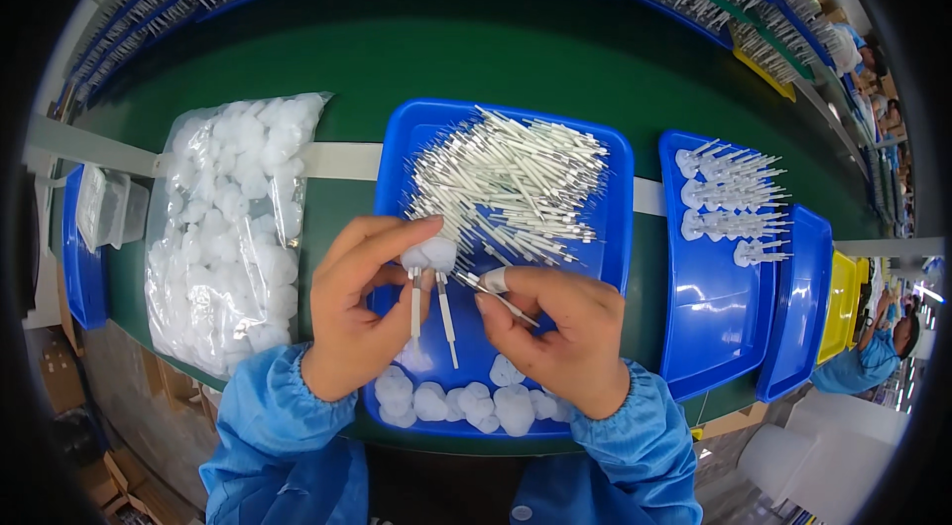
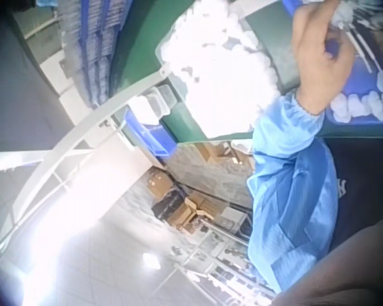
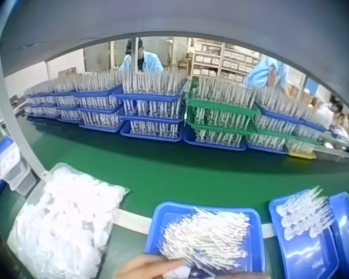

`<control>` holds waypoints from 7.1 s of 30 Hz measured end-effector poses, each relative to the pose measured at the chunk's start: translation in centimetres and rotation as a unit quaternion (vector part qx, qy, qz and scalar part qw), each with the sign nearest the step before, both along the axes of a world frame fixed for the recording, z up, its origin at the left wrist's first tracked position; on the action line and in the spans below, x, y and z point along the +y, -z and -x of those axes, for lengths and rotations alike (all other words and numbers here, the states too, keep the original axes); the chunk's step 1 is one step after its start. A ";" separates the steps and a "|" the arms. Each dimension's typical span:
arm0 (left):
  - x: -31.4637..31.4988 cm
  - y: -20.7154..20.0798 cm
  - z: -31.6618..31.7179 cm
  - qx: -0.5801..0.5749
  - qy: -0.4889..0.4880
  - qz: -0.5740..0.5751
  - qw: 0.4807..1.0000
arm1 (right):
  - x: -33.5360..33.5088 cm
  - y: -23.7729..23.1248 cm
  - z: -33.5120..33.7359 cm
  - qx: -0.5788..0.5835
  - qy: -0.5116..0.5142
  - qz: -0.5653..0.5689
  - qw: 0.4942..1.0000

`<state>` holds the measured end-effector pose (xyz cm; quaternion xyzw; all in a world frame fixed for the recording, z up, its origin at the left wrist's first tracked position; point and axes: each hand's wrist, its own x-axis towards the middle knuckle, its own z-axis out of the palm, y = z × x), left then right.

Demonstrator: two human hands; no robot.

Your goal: The person assembles cotton swabs by inserting white plastic sticks into white cotton tips. They pick up a cotton tip from a blue tray, insert a stick from a pile, and place the finished swab into a separate blue tray. The process is repeated continuously throughout the video.

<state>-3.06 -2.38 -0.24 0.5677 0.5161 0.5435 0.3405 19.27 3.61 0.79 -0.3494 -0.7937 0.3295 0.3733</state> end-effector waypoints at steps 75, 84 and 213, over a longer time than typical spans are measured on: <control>0.4 -0.3 -0.9 0.226 0.012 -0.146 0.963 | 0.9 0.3 -0.2 0.101 -0.071 0.233 0.965; 0.3 -0.4 -0.8 0.202 0.017 -0.126 0.971 | 0.6 1.3 -0.2 0.145 -0.095 0.245 0.954; 0.5 0.5 -0.4 0.103 -0.047 -0.060 0.992 | -0.4 -0.3 0.6 -0.043 0.009 0.056 0.997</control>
